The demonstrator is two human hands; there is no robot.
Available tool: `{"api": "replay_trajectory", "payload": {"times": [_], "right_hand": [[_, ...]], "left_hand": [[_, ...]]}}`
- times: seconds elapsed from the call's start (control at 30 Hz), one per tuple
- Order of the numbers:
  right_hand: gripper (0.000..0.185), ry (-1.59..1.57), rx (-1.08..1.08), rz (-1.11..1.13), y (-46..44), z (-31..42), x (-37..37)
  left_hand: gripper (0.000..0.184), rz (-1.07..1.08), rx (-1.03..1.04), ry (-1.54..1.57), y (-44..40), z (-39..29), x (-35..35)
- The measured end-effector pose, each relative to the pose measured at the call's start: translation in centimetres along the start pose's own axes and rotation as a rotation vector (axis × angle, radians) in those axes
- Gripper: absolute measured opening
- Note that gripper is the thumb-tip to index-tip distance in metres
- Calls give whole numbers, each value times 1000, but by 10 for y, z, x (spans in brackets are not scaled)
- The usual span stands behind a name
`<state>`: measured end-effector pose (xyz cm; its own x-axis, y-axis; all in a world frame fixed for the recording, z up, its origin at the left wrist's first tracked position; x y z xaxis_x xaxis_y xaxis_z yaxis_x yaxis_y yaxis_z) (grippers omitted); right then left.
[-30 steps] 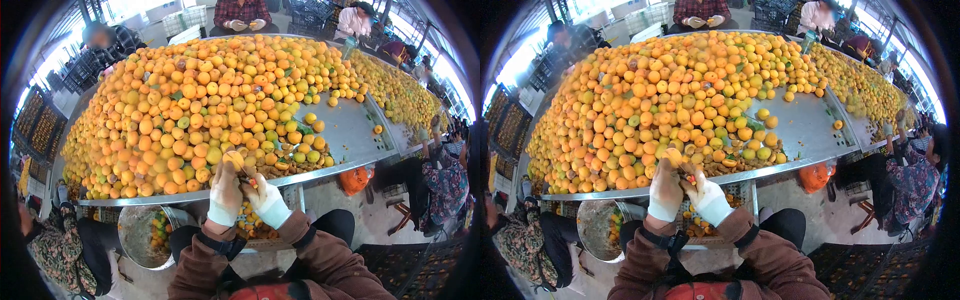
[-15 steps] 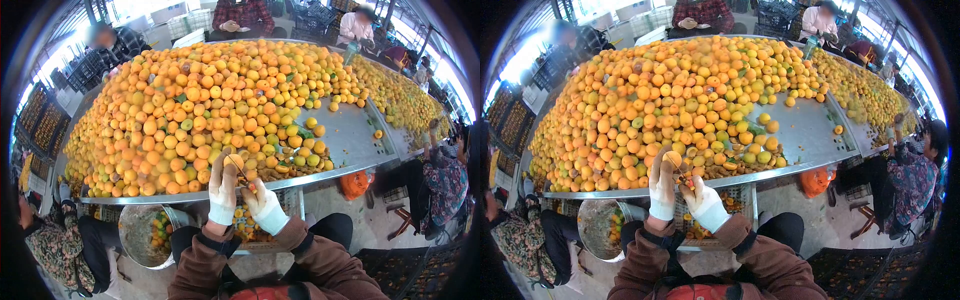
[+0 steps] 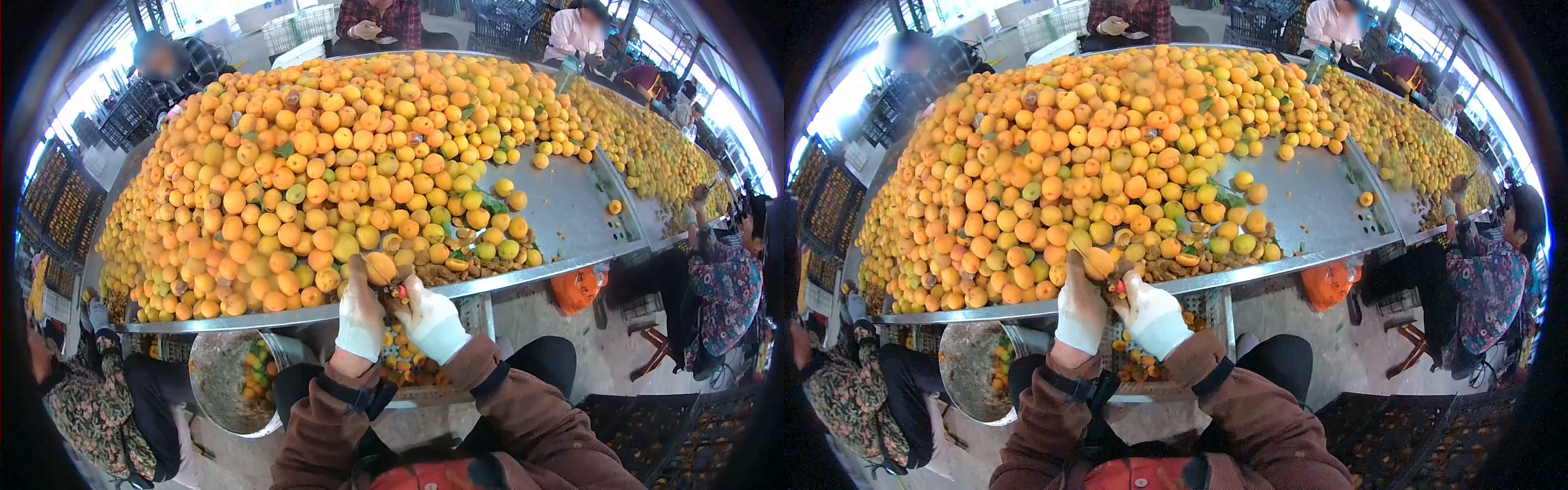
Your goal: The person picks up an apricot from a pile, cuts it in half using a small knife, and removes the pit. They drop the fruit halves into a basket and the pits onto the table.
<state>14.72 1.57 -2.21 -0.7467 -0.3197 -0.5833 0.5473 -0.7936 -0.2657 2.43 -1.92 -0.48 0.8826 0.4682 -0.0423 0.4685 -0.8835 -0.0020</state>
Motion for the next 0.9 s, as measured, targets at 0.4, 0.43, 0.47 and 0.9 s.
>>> {"api": "replay_trajectory", "payload": {"times": [0.4,0.43,0.47,0.9], "right_hand": [[16,-562,116,-429,-22,3,-26],[16,-523,106,-435,-21,6,-24],[15,-485,96,-442,-22,7,-23],[19,-1075,424,-383,-20,-18,-29]], "left_hand": [[24,-91,570,-801,14,2,29],[24,-93,569,-803,13,2,30],[24,-142,575,-765,13,1,30],[53,170,402,-598,9,11,0]]}}
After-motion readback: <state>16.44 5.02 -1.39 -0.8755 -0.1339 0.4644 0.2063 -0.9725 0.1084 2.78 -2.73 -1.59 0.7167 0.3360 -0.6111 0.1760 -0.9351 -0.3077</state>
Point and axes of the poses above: each hand's wrist, its own y-axis away from the middle knuckle, its own x-axis out of the palm, z = x × y, the point moved 2 cm from there along -y, towards the middle knuckle, and after that the axes turned 11 degrees about -y, right-handed, at the moved point
